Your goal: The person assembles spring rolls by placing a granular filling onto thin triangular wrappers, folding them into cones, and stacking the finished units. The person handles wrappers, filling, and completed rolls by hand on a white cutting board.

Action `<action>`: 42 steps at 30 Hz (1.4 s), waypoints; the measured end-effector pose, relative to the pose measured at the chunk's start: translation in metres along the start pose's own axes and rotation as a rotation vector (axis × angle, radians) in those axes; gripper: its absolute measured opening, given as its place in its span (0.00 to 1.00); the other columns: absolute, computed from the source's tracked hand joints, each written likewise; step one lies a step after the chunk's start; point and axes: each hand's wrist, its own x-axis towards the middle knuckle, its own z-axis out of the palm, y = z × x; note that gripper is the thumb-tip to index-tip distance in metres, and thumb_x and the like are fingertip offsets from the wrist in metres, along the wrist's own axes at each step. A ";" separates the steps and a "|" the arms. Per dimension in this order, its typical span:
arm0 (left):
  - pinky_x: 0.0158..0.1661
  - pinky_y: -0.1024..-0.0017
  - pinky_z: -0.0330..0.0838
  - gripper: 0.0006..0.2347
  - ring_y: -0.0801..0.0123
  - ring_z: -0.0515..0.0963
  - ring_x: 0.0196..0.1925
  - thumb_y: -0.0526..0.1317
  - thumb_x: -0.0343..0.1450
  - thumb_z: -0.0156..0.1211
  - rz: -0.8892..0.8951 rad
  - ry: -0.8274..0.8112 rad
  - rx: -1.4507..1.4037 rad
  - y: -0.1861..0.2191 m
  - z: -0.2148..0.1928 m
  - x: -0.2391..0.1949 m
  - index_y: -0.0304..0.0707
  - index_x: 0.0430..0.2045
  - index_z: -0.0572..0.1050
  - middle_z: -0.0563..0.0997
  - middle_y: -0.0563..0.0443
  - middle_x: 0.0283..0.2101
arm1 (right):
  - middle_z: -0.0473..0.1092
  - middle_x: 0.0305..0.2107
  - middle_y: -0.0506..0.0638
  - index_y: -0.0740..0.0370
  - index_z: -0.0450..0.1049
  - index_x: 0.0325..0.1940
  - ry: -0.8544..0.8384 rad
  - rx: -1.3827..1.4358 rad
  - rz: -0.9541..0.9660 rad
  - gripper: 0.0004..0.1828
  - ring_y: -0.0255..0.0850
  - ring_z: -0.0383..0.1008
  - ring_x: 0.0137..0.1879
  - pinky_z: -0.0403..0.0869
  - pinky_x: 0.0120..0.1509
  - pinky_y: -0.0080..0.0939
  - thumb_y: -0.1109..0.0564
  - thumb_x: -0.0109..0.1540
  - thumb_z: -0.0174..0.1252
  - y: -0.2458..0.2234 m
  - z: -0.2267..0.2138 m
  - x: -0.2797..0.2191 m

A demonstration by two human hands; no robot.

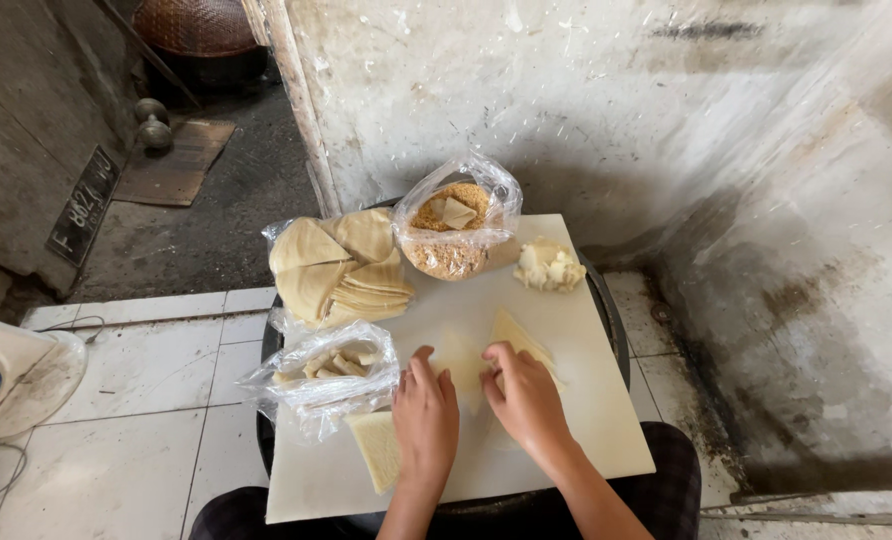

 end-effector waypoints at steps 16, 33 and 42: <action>0.44 0.55 0.67 0.12 0.50 0.77 0.42 0.37 0.69 0.59 -0.009 -0.017 0.135 -0.023 0.015 -0.024 0.34 0.45 0.70 0.82 0.43 0.39 | 0.78 0.33 0.56 0.65 0.79 0.41 0.107 0.102 -0.290 0.05 0.44 0.78 0.36 0.75 0.40 0.42 0.66 0.62 0.62 0.041 -0.010 0.189; 0.47 0.55 0.68 0.12 0.50 0.79 0.47 0.37 0.70 0.59 -0.065 -0.041 0.073 -0.030 0.020 -0.020 0.37 0.46 0.71 0.82 0.43 0.43 | 0.81 0.36 0.56 0.63 0.81 0.46 -0.445 0.107 -0.228 0.12 0.42 0.84 0.40 0.77 0.44 0.41 0.64 0.58 0.63 0.017 0.039 0.261; 0.48 0.55 0.68 0.12 0.49 0.79 0.45 0.36 0.70 0.59 -0.042 -0.002 0.054 -0.028 0.017 -0.018 0.36 0.45 0.71 0.82 0.42 0.41 | 0.82 0.36 0.55 0.65 0.83 0.44 -0.256 0.332 0.060 0.09 0.40 0.83 0.39 0.79 0.45 0.37 0.61 0.60 0.67 0.041 0.039 0.279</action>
